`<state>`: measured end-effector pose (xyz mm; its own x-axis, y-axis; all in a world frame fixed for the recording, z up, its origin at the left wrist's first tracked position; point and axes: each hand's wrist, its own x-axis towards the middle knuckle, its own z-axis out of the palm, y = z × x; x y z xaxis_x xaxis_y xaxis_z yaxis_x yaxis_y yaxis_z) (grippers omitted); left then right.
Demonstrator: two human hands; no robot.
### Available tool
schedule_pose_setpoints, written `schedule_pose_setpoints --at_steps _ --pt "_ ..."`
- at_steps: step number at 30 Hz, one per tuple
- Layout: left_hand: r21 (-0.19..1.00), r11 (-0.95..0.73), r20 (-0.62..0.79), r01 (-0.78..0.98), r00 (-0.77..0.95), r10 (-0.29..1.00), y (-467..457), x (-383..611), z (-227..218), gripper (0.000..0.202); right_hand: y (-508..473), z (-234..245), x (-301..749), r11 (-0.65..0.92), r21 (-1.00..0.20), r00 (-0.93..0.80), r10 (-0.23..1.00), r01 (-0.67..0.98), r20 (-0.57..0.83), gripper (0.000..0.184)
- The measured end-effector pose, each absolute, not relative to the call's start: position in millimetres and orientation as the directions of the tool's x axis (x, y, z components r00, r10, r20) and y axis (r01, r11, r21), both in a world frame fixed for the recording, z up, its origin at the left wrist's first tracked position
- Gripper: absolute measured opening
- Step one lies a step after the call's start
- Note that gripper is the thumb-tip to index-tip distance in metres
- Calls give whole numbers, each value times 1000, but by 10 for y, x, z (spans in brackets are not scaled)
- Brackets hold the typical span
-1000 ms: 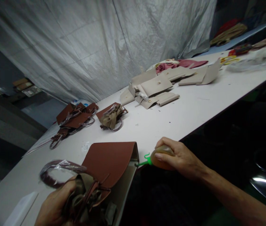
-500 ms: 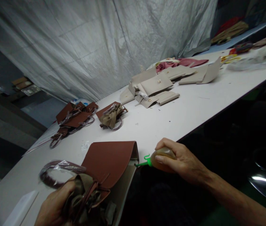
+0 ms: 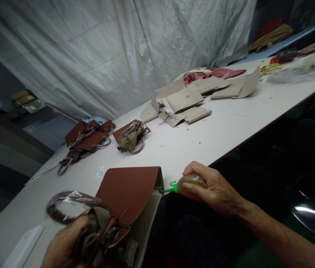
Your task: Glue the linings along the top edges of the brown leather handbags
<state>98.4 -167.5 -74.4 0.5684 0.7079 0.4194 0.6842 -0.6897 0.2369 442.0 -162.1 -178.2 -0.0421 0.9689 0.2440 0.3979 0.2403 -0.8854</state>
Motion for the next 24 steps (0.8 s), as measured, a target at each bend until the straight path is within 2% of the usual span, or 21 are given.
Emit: schedule_pose_setpoints --at_steps 3,6,11,14,20,24 --pt "222 -683 430 696 559 709 -1671 983 -748 19 -1642 -1774 4408 221 -902 -44 974 371 221 24" --pt "215 -678 438 703 551 710 -1669 977 -765 21 -1690 -1775 4390 255 -890 4 961 378 278 21" --pt "234 -671 459 703 529 714 -1674 984 -789 23 -1752 -1791 4347 395 -839 -135 918 375 372 14" --pt "250 -675 466 694 525 712 -1675 973 -802 23 -1754 -1808 4345 410 -800 -46 899 437 436 14" --pt "306 -656 419 690 521 744 -1683 913 -861 16 -1761 -1810 4343 435 -802 -137 898 409 417 12" --pt "324 -638 408 699 505 760 -1689 911 -872 19 -1760 -1839 4346 440 -779 -30 878 447 479 14"
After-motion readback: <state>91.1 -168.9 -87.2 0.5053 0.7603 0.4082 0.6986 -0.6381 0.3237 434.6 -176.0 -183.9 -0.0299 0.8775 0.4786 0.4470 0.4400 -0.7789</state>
